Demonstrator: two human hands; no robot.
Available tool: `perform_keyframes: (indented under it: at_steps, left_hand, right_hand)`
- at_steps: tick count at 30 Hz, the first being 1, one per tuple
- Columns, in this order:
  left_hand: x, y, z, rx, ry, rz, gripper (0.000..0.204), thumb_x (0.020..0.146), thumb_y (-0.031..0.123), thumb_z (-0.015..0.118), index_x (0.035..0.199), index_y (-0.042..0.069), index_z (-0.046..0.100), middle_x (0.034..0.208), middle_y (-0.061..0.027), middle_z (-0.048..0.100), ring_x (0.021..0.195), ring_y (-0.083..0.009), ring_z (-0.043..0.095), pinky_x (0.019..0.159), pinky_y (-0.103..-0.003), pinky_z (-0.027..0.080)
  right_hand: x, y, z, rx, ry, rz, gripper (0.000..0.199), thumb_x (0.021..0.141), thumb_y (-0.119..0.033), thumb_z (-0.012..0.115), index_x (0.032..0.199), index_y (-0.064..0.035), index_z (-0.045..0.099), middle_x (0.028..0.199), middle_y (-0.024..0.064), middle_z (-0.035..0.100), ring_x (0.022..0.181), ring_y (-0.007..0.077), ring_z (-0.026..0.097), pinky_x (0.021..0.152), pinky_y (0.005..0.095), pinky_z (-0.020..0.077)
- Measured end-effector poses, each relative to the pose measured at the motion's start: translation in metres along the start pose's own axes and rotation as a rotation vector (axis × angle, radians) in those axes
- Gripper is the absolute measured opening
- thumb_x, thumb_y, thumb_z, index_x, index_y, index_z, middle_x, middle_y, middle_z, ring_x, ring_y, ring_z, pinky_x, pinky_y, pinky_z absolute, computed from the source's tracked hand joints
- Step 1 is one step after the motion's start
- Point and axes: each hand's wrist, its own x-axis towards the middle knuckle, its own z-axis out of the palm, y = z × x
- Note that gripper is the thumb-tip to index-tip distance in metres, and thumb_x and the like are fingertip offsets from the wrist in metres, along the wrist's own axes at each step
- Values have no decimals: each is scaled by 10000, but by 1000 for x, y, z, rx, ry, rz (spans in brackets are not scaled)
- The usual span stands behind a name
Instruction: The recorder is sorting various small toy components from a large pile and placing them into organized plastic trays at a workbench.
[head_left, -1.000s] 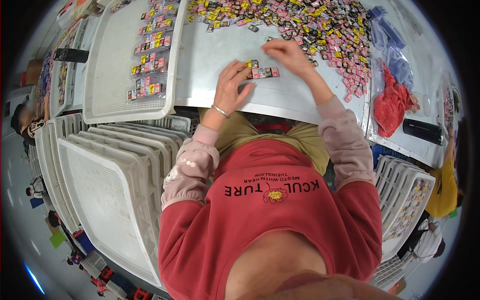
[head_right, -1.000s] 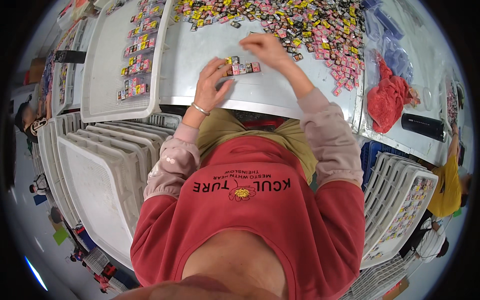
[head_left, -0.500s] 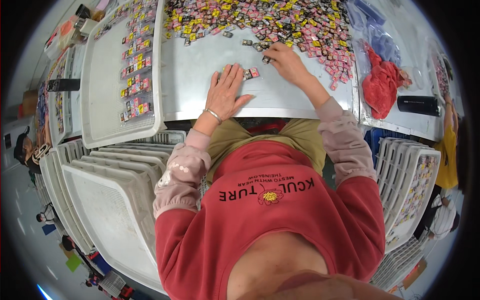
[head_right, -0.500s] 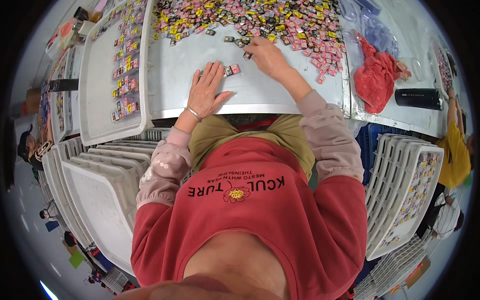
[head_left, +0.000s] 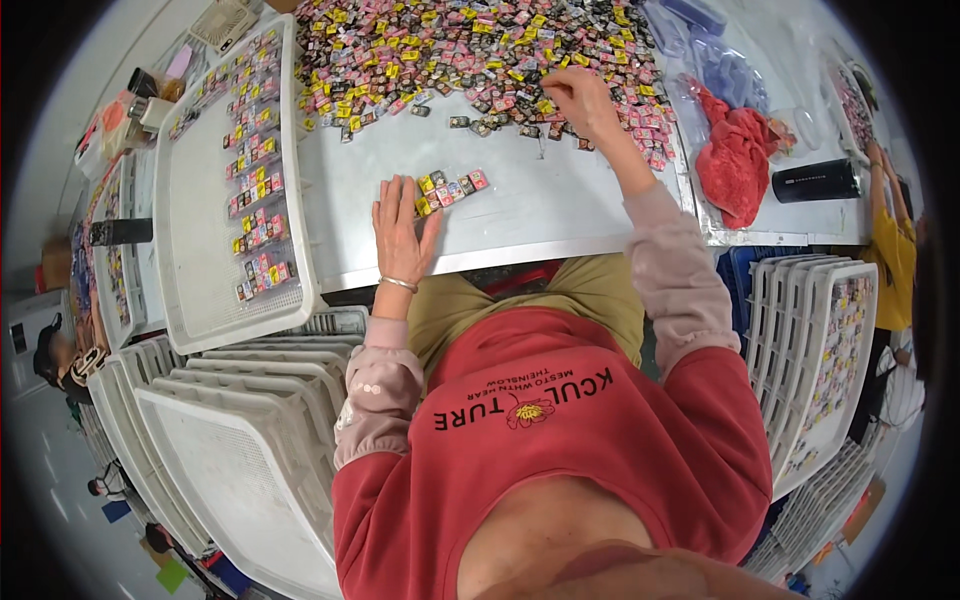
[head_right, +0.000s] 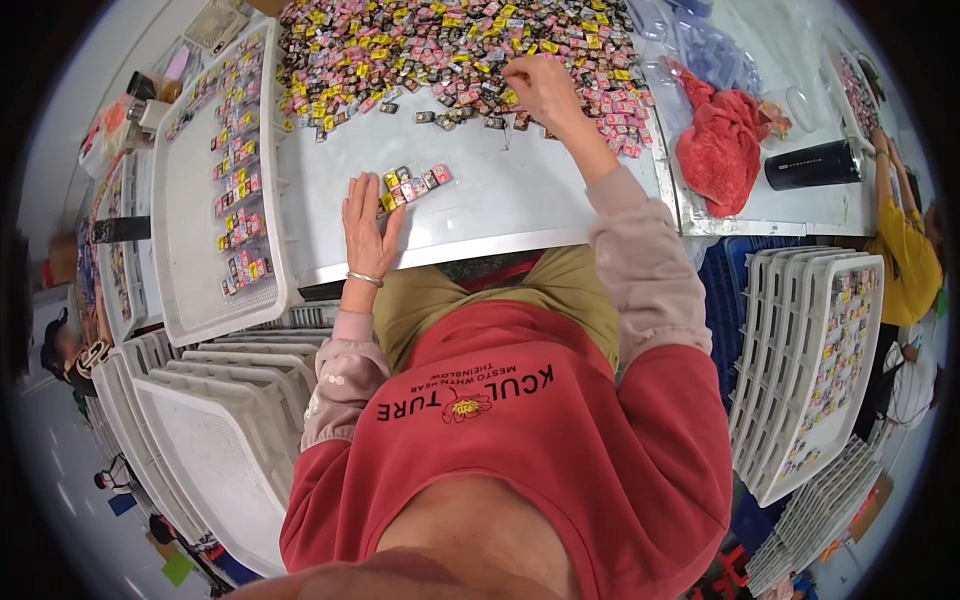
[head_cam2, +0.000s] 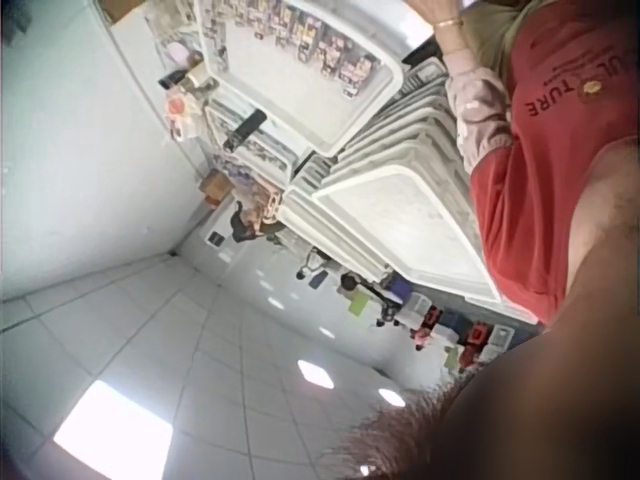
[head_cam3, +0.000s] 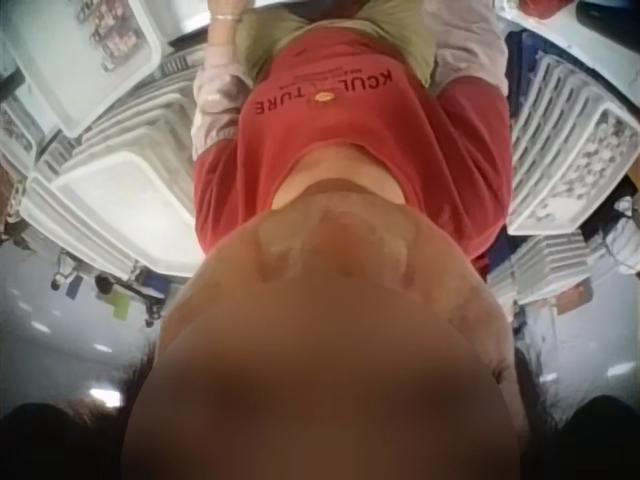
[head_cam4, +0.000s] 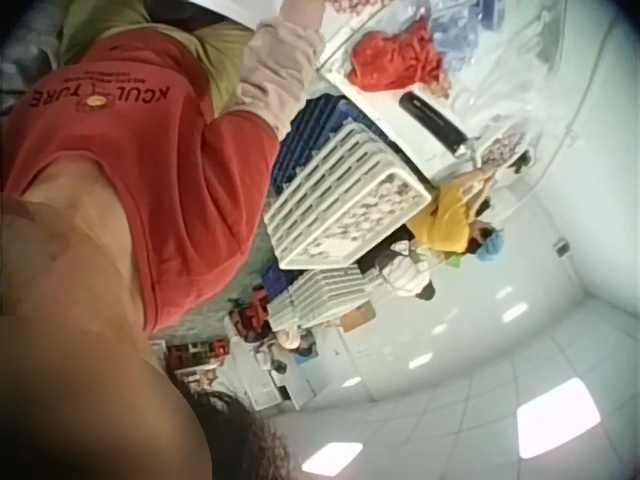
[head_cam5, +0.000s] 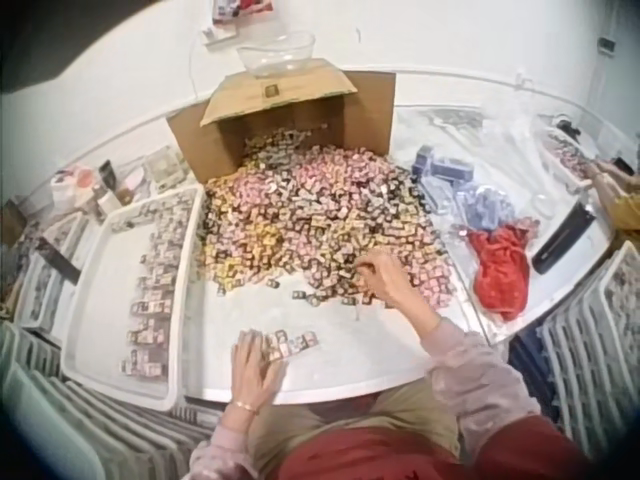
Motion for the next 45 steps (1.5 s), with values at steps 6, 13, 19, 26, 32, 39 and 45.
perform_keyframes:
  at_steps: [6,13,19,26,32,39,45]
  left_hand:
    - [-4,-4,3,-89,77,2,552,847,269,625,1308,9,467,1342,-209,426,1276,-374,369,1056,-485,271]
    - [-5,-5,-4,-178,167,-29,398,874,147,558,1233,-21,520,1231,-200,511,1142,-354,487,980,-411,378]
    - [-2,-16,-6,-496,294,-170,322,897,65,452,1192,-36,531,1140,-210,570,1051,-343,552,921,-354,428]
    - [4,0,-4,-223,132,48,436,861,192,590,1265,42,524,1281,-155,529,1234,-355,437,1018,-440,341]
    - [0,8,10,-21,-36,84,481,865,242,585,1309,77,498,1389,-94,449,1317,-375,339,1070,-505,232]
    - [1,17,4,-73,38,52,527,841,252,606,1310,51,476,1410,-132,404,1318,-378,322,1063,-508,241]
    - [2,13,6,5,-45,87,521,847,264,599,1309,56,477,1414,-135,398,1327,-361,319,1071,-508,236]
  right_hand:
    - [18,6,34,-453,-19,-84,296,747,-73,608,1019,-160,684,786,97,658,795,323,646,712,469,520]
    - [12,-5,35,-489,-107,-67,210,797,-146,600,989,-115,679,891,88,658,845,304,622,745,415,511]
    - [10,-17,40,-286,-47,-143,129,799,-134,624,903,-72,670,862,76,647,824,262,628,690,391,509]
    - [-6,-46,44,1076,-299,470,401,877,-81,614,1260,-59,499,942,41,622,852,144,643,729,258,536]
    - [-24,-73,45,1421,-457,435,387,902,-53,569,1280,-46,486,990,75,632,942,184,644,818,297,529]
    - [-19,-72,55,1103,-446,452,199,876,-108,632,1063,-52,593,941,44,652,847,158,663,745,253,516]
    - [-18,-66,78,703,-442,191,155,849,-52,632,1000,-21,615,835,4,644,785,71,617,686,215,489]
